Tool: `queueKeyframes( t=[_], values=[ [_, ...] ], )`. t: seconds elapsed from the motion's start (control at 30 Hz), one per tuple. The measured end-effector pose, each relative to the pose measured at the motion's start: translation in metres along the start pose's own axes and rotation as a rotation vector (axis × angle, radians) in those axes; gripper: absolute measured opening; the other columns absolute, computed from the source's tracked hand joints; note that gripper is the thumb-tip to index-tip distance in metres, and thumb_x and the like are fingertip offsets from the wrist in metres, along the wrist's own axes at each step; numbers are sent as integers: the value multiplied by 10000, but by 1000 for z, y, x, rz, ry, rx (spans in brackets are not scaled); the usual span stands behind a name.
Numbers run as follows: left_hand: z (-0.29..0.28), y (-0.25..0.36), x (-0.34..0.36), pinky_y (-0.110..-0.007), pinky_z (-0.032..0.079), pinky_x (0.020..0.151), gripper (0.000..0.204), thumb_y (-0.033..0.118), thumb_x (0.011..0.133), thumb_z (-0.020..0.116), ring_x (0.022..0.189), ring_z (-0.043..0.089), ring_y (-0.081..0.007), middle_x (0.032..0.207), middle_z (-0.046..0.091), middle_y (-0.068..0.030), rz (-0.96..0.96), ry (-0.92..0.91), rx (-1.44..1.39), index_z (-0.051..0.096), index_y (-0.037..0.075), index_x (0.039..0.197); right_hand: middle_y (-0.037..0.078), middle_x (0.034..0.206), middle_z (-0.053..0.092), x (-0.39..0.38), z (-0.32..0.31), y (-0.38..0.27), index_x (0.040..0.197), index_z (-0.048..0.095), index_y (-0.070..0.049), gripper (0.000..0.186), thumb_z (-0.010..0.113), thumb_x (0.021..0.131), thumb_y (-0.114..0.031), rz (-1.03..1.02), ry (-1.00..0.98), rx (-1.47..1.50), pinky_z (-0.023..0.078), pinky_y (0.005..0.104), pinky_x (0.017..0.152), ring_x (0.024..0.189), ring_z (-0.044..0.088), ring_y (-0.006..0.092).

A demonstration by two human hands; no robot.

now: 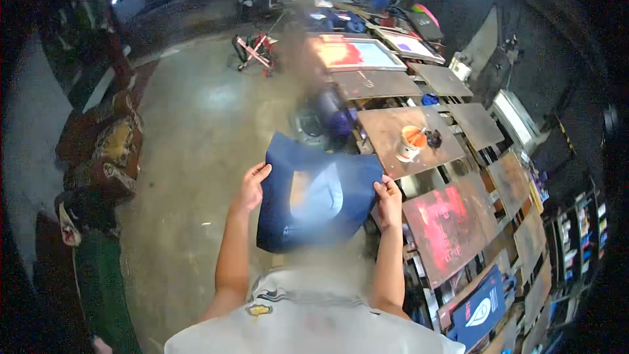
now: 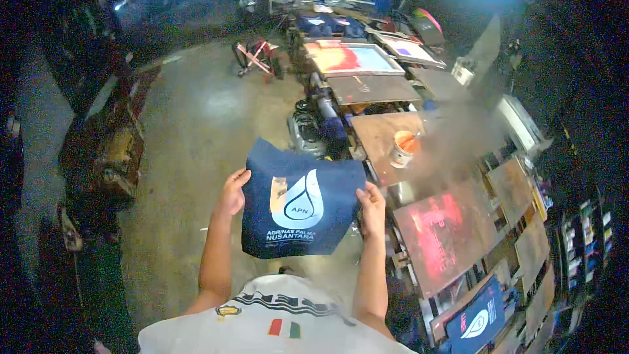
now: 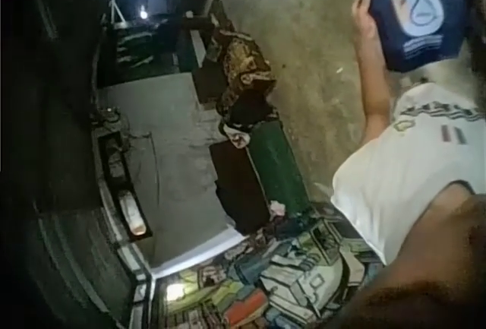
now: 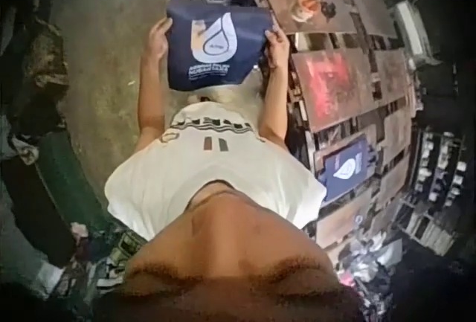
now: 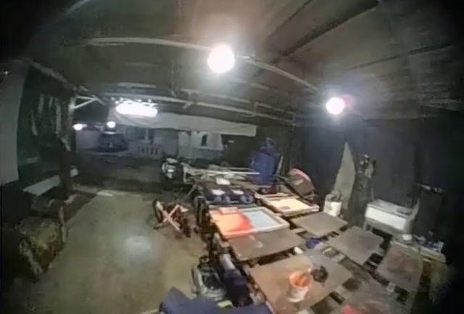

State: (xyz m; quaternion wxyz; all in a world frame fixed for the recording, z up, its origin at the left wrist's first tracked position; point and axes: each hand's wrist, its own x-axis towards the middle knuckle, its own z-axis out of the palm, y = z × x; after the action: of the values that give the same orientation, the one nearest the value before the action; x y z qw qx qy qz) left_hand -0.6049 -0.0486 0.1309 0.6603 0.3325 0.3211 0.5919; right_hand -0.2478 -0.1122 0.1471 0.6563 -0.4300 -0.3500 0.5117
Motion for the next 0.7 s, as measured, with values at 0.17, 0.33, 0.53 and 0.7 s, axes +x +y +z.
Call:
queueKeyframes(
  t=[0.17,0.33,0.53,0.7],
  values=[
    [-32,36,1,-325,541,831,272,182,948,643,923,668,-170,1084,685,-64,-332,-74,86,625,3,1152,38,1053,662,42,38,38,1170,603,-7,265,641,912,-51,0,33,-50,466,258,875,957,606,121],
    [-92,34,28,-338,544,850,285,189,960,630,949,668,-166,1100,686,-61,-357,-119,65,615,13,1184,62,1124,657,63,82,64,1224,574,16,326,648,915,-59,49,-25,-96,473,264,904,1021,609,140],
    [-104,46,73,-336,529,894,336,168,953,633,997,659,-172,1159,669,-64,-300,-62,78,586,8,1246,100,1186,633,98,105,77,1303,490,24,487,688,859,12,148,-119,-173,479,288,930,1071,606,166],
    [-103,55,123,-293,479,904,345,212,977,614,1038,593,-104,1167,647,-20,-225,-174,210,586,36,1273,85,1119,651,166,109,99,1265,528,-7,474,677,820,56,175,-164,-156,497,297,903,1016,624,165]
  ],
)
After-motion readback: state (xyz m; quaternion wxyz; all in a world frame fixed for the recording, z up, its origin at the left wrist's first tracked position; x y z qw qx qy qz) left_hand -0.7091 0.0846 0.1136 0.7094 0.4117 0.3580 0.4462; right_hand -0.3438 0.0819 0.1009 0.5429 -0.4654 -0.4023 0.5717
